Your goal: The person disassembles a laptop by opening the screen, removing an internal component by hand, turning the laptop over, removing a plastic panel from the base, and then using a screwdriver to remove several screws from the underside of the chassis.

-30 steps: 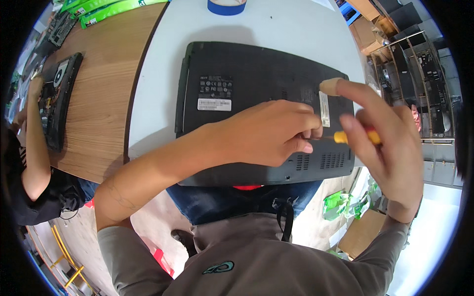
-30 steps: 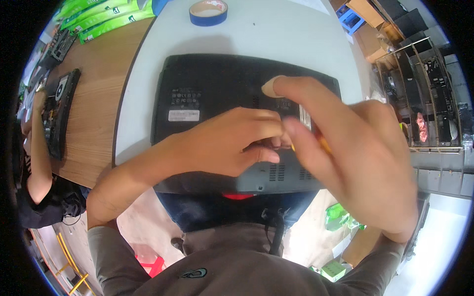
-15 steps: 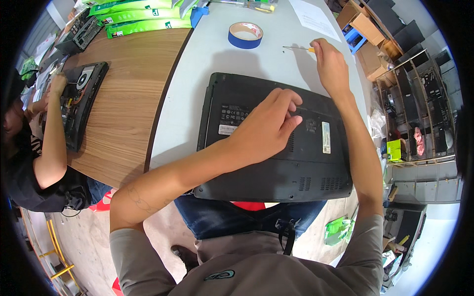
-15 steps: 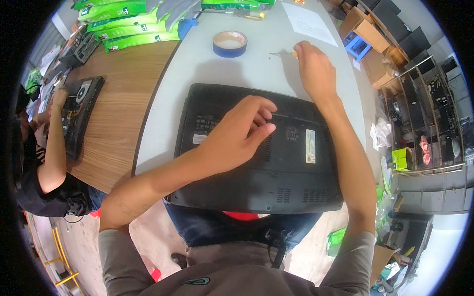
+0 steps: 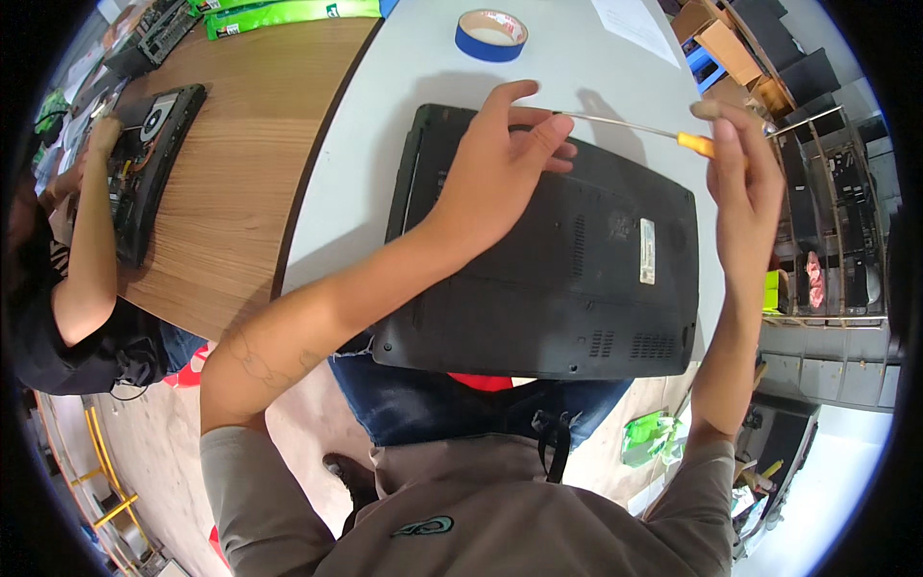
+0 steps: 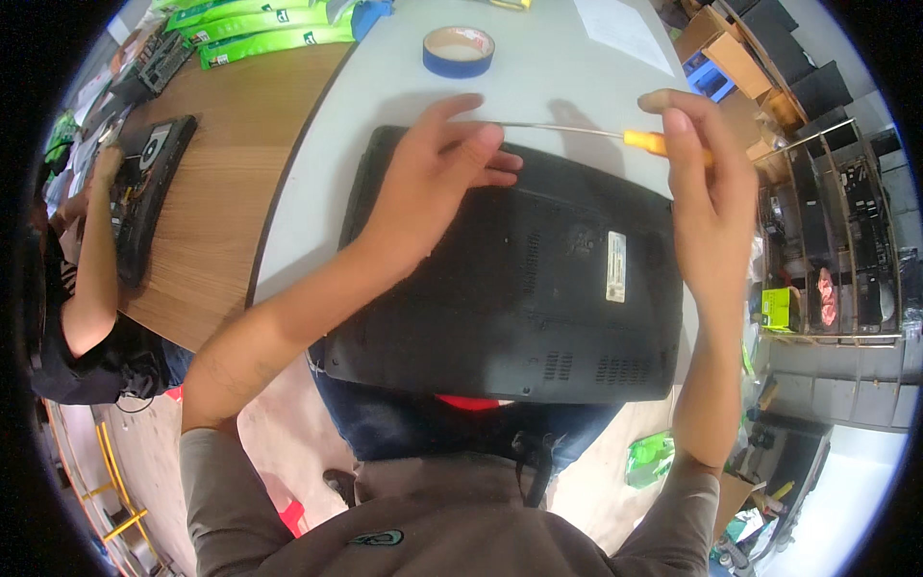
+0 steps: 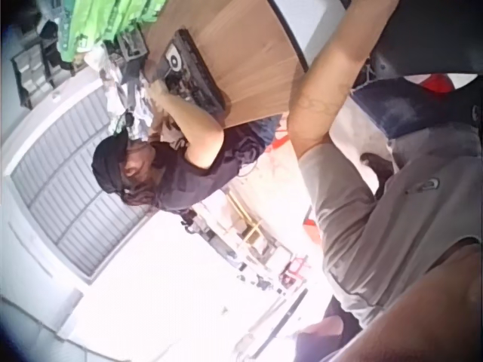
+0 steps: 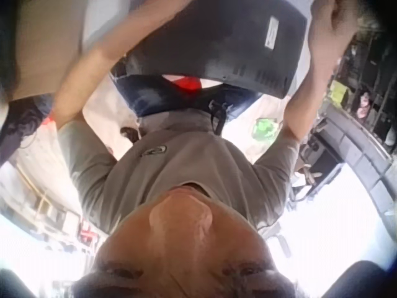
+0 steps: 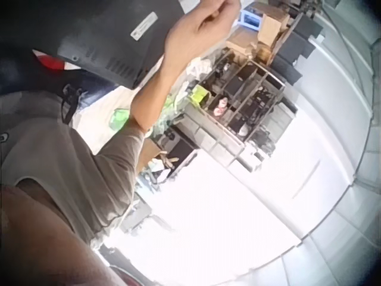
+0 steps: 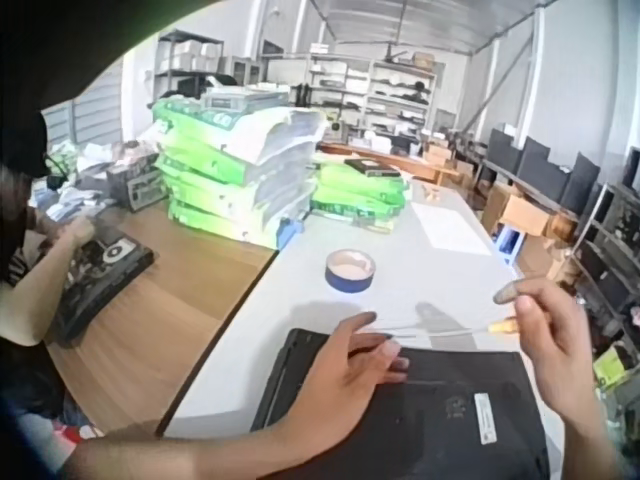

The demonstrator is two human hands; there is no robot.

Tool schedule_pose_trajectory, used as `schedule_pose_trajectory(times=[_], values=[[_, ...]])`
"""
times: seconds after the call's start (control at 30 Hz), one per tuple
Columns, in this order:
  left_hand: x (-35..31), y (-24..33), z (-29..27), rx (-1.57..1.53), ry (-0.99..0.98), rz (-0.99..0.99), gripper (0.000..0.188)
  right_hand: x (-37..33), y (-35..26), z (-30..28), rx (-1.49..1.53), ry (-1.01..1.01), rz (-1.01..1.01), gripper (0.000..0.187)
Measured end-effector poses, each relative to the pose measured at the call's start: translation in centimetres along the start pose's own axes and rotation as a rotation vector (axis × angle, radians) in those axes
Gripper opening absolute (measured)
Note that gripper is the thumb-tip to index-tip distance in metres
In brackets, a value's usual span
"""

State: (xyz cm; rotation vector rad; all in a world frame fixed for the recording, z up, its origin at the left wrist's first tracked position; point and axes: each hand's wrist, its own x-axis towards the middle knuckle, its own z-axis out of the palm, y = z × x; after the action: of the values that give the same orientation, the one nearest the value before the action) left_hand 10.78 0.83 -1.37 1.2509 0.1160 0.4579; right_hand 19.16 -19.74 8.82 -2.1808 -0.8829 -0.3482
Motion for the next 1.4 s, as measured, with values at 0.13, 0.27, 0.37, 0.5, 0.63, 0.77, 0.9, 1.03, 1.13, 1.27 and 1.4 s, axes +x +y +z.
schedule_pose_trajectory(times=[0.13,0.27,0.37,0.5,0.63,0.77,0.9,1.03,1.13,1.27,1.4], values=[[0.1,0.1,-0.5,-0.034,-0.206,0.042,0.024,-2.4,-1.6,-0.9,0.07,-0.037,0.052,0.026],[-0.7,1.1,-0.2,0.018,-0.32,0.013,0.018,-3.3,-0.3,-2.9,-0.011,-0.057,0.008,0.027],[-1.3,1.4,0.2,0.148,-0.386,-0.043,0.018,-4.0,-1.2,-4.3,-0.098,-0.117,-0.012,0.029],[-1.6,1.0,0.4,0.482,-0.458,0.22,0.019,-4.1,-1.5,-5.9,-0.218,-0.293,-0.199,0.028],[-1.5,0.0,0.1,0.752,-0.422,0.672,0.019,-2.5,-4.1,-5.7,-0.249,-0.486,-0.247,0.029],[-1.8,0.2,-0.1,0.825,-0.426,0.693,0.02,-1.1,-5.9,-5.0,-0.359,-0.546,-0.209,0.026],[-1.9,0.2,-0.6,0.916,-0.421,0.676,0.019,-0.5,-6.1,-4.5,-0.473,-0.602,-0.155,0.028],[-1.8,-0.4,-0.6,0.857,-0.435,0.615,0.017,-1.1,-4.5,-3.9,-0.503,-0.507,-0.265,0.028],[-1.9,-0.4,-0.6,0.879,-0.433,0.594,0.017,-0.9,-3.9,-3.3,-0.441,-0.465,-0.341,0.027],[-1.9,-0.2,-0.9,0.84,-0.43,0.535,0.016,-0.4,-4.7,-4.0,-0.47,-0.582,-0.227,0.028],[-2.0,0.0,-1.1,0.952,-0.421,0.621,0.015,-1.3,-4.2,-3.7,-0.49,-0.576,-0.184,0.031]])
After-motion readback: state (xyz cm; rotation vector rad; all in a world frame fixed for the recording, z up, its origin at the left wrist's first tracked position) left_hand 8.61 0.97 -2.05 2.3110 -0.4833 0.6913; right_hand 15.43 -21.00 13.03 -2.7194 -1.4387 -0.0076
